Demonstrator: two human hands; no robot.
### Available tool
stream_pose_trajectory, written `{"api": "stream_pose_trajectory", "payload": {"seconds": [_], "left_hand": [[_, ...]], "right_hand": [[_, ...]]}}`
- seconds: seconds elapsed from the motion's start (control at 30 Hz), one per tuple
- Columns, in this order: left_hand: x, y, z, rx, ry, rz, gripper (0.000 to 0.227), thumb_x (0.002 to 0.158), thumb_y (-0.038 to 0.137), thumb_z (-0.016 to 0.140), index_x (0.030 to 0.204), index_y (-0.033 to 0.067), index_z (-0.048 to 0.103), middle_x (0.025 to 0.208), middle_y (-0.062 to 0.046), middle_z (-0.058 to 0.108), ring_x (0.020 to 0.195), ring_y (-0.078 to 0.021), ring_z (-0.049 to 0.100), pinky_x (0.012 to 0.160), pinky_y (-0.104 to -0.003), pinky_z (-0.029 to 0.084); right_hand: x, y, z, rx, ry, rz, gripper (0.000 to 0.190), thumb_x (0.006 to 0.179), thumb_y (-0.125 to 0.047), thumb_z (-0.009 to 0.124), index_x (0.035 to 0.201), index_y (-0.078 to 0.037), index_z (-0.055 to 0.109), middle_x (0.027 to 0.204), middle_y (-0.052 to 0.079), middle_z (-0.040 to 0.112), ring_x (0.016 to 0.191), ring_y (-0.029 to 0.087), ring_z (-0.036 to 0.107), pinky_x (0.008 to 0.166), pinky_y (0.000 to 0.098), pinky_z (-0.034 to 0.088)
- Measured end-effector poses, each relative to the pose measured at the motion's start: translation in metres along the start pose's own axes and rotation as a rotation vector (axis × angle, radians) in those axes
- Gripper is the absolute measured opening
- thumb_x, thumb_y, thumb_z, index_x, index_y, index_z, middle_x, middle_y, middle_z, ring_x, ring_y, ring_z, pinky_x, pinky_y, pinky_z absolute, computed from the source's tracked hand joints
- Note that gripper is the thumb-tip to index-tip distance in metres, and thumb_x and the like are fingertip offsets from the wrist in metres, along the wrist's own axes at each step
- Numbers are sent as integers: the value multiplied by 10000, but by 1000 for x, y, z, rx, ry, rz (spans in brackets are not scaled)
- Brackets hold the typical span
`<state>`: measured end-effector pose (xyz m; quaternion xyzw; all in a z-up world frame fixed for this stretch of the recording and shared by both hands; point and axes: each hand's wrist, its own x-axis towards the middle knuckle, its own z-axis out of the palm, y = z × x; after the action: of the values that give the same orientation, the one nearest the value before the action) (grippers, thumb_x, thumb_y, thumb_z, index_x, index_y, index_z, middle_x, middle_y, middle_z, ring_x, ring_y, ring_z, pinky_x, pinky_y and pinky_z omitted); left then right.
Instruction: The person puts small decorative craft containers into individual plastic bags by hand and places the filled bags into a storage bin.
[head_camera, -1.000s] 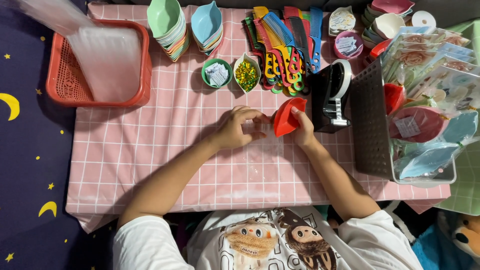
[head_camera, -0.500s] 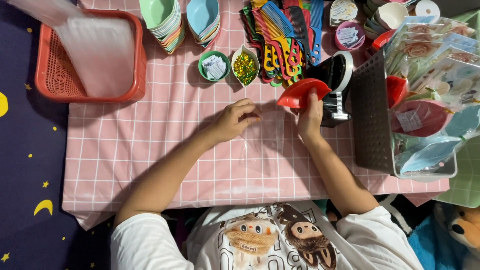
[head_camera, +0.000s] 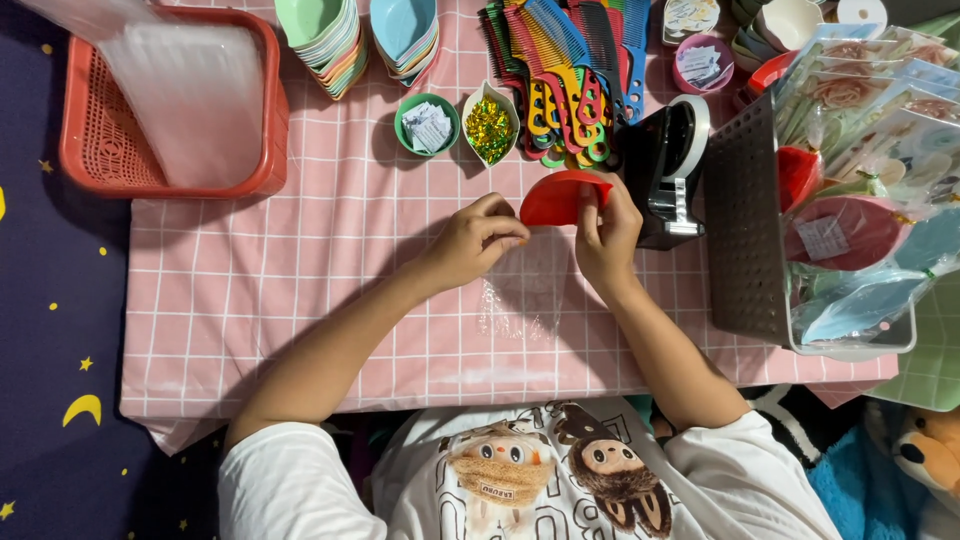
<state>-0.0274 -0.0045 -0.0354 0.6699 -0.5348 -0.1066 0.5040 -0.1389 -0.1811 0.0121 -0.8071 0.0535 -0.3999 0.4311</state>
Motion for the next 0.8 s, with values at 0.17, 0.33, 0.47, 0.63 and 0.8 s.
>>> {"api": "stream_pose_trajectory", "payload": {"seconds": [0.17, 0.33, 0.47, 0.63, 0.8], "left_hand": [[-2, 1, 3, 9, 23, 14, 68, 960, 184, 657, 982, 185, 721, 894, -38, 546, 803, -257, 633, 734, -345, 529], [0, 10, 3, 37, 43, 14, 231, 995, 230, 614, 1222, 188, 608, 942, -40, 527, 842, -270, 623, 777, -361, 530], [-1, 11, 6, 45, 50, 1, 350, 1018, 239, 570, 1362, 198, 526, 960, -58, 516, 879, -295, 617, 822, -378, 525], [-1, 8, 9, 78, 169, 1, 318, 997, 162, 585, 1311, 196, 545, 1002, -56, 555, 930, -279, 645, 811, -389, 565], [-2, 18, 10, -15, 284, -50, 306, 936, 69, 672, 1206, 102, 532, 1143, -100, 566, 1066, -324, 614, 809, -410, 585]], "right_hand": [[-1, -1, 2, -91, -102, -11, 184, 1059, -126, 544, 1065, -30, 702, 864, 103, 635, 661, 261, 599, 611, 348, 526], [-8, 14, 0, -88, -162, 18, 178, 1051, -80, 532, 949, -6, 658, 738, 132, 568, 605, 313, 581, 561, 365, 496], [-12, 25, 0, -86, -184, 65, 197, 1057, -86, 508, 939, -10, 648, 724, 138, 560, 607, 318, 577, 561, 376, 488], [-13, 19, -2, -90, -298, 219, 185, 1016, -45, 457, 1127, -40, 605, 759, 228, 610, 670, 430, 616, 615, 481, 491], [-3, -16, -2, -49, -341, 310, 349, 980, 14, 418, 1280, -120, 536, 893, 253, 672, 793, 483, 655, 728, 546, 522]]}}
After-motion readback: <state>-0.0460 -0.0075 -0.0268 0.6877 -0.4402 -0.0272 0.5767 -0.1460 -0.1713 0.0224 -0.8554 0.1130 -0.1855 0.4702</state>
